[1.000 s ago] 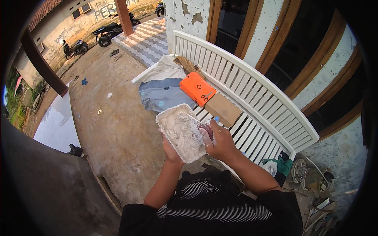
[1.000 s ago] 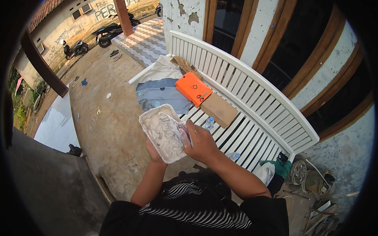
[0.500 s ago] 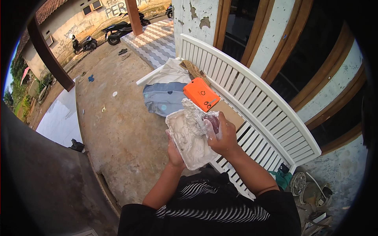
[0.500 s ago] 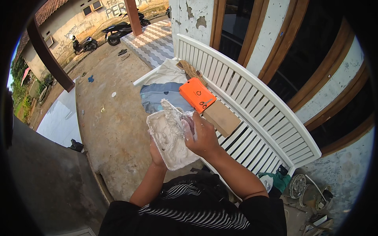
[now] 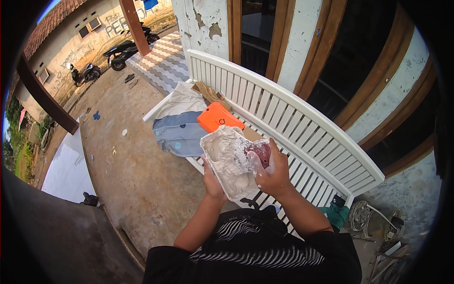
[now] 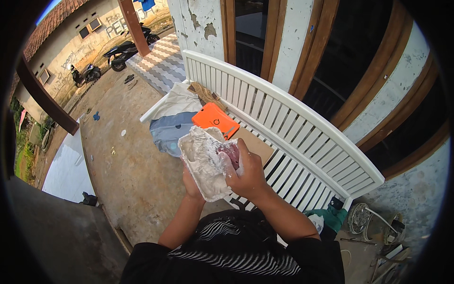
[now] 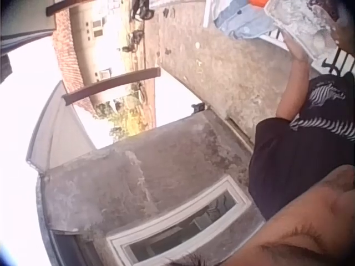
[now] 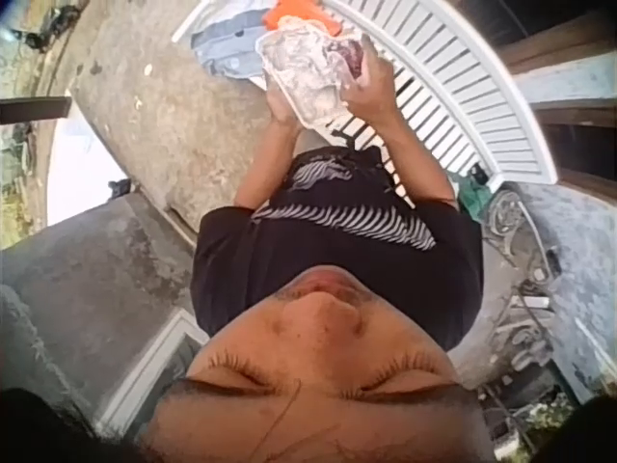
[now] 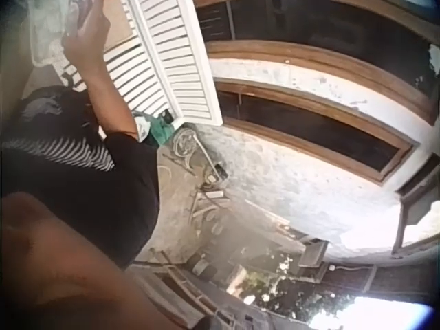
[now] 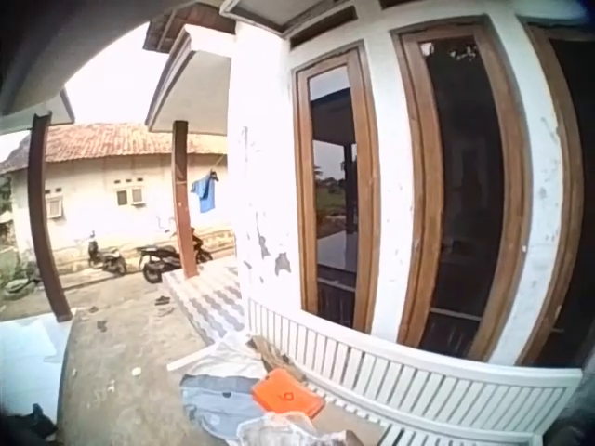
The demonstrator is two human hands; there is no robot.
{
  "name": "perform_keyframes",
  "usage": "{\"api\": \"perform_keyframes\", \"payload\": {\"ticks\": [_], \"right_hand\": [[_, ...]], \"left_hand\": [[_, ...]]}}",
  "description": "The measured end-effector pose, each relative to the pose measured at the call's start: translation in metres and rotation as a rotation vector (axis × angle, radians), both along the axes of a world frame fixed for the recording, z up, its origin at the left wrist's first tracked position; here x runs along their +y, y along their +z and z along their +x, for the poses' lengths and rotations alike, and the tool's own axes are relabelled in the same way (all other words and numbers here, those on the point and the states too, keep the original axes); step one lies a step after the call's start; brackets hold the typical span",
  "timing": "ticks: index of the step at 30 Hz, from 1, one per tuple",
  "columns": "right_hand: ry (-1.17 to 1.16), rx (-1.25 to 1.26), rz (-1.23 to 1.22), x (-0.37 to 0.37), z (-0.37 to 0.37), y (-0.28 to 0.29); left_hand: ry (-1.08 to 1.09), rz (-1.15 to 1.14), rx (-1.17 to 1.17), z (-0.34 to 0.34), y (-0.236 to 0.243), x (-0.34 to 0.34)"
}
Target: The person is using a scraper to apply plaster or wall filler to a damaged section of an exterior wall.
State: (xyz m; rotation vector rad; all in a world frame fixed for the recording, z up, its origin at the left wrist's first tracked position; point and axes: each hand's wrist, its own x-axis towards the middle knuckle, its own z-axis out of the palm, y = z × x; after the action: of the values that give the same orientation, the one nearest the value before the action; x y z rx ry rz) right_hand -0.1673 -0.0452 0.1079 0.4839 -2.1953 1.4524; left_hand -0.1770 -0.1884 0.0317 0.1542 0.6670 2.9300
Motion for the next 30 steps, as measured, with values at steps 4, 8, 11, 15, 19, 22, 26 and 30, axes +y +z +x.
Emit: {"api": "perform_keyframes", "payload": {"ticks": [4,8,11,15,19,22,26,30], "right_hand": [[-0.135,0.163,0.055,0.039,-0.019,0.0],[-0.233,0.306,0.306,0.07,-0.031,-0.008],[-0.202,0.199,0.284,0.082,-0.029,-0.007],[-0.137,0.027,0.266,0.083,-0.023,-0.007],[-0.122,-0.139,0.192,0.075,-0.024,-0.004],[-0.11,-0.133,0.082,0.069,-0.033,-0.005],[-0.155,-0.088,-0.037,0.065,-0.05,-0.005],[-0.268,0.051,0.024,0.073,-0.064,0.003]], "left_hand": [[-0.067,0.028,0.021,-0.018,-0.001,0.029],[-0.145,0.025,0.009,-0.028,0.002,0.049],[-0.178,0.027,0.023,-0.038,0.005,0.061],[-0.138,0.042,-0.073,-0.054,-0.001,0.072],[-0.095,0.001,-0.04,-0.071,-0.009,0.072],[-0.087,0.017,-0.063,-0.075,-0.01,0.075],[-0.115,0.0,-0.099,-0.07,0.0,0.075],[-0.107,-0.035,-0.036,-0.068,0.004,0.065]]}}
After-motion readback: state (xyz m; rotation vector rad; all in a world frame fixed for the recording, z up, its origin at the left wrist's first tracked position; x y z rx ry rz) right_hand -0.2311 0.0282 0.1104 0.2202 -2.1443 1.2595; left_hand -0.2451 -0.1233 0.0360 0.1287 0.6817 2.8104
